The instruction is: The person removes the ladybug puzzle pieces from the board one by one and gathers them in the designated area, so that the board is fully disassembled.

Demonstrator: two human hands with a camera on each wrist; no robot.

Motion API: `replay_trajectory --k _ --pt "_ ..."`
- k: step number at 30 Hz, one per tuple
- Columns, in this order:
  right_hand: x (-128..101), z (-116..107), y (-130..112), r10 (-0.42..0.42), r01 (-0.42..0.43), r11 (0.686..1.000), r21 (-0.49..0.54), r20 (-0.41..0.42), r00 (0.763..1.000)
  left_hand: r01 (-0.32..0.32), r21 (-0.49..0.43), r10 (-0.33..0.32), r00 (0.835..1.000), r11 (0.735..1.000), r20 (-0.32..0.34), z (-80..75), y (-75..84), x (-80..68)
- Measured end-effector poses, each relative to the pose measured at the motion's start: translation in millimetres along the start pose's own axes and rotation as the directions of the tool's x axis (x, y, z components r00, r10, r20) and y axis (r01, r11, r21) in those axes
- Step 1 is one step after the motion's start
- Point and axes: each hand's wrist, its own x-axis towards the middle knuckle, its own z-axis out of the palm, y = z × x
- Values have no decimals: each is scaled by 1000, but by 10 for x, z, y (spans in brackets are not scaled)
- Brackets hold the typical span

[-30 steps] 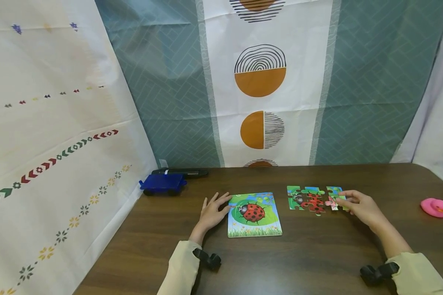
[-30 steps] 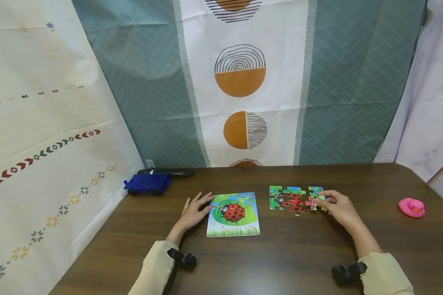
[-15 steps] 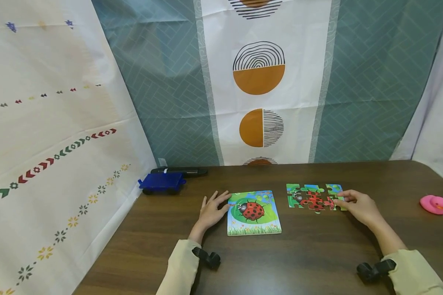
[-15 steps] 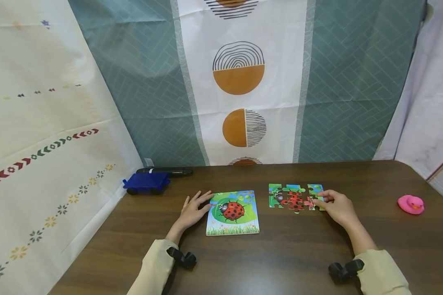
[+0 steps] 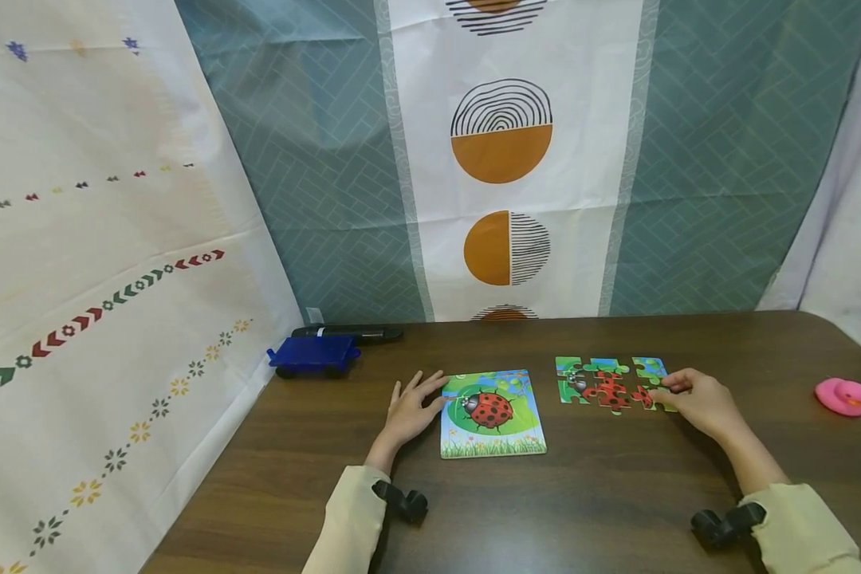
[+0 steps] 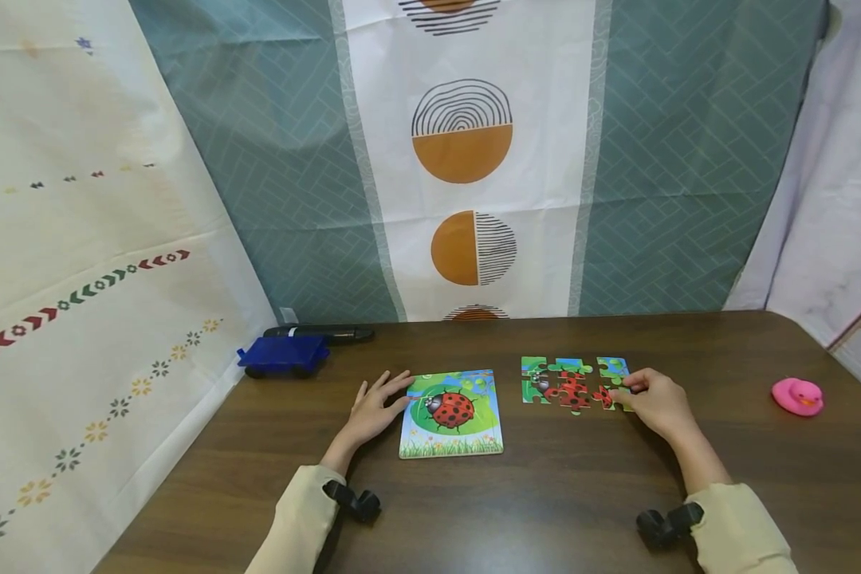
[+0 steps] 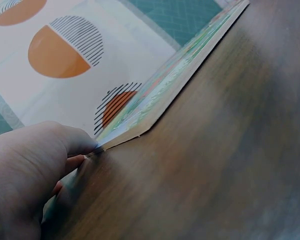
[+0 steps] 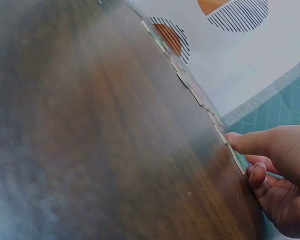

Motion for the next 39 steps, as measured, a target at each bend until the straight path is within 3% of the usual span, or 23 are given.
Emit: replay_trajectory --k 16,23,30,39 --pt "-14 -7 -11 11 -11 1000 18 8 1000 24 -21 -24 1000 999 10 -10 2 -24" --pt "-18 -10 -100 -32 34 999 32 -59 998 11 7 -11 1000 1000 1 1 1 -2" --pt "-28 93 -520 -111 116 991 62 -80 991 19 2 -19 1000 1000 -1 14 1 8" --pt "-51 626 -1231 -263 256 945 204 9 965 16 4 -16 1000 1000 2 4 -9 16"
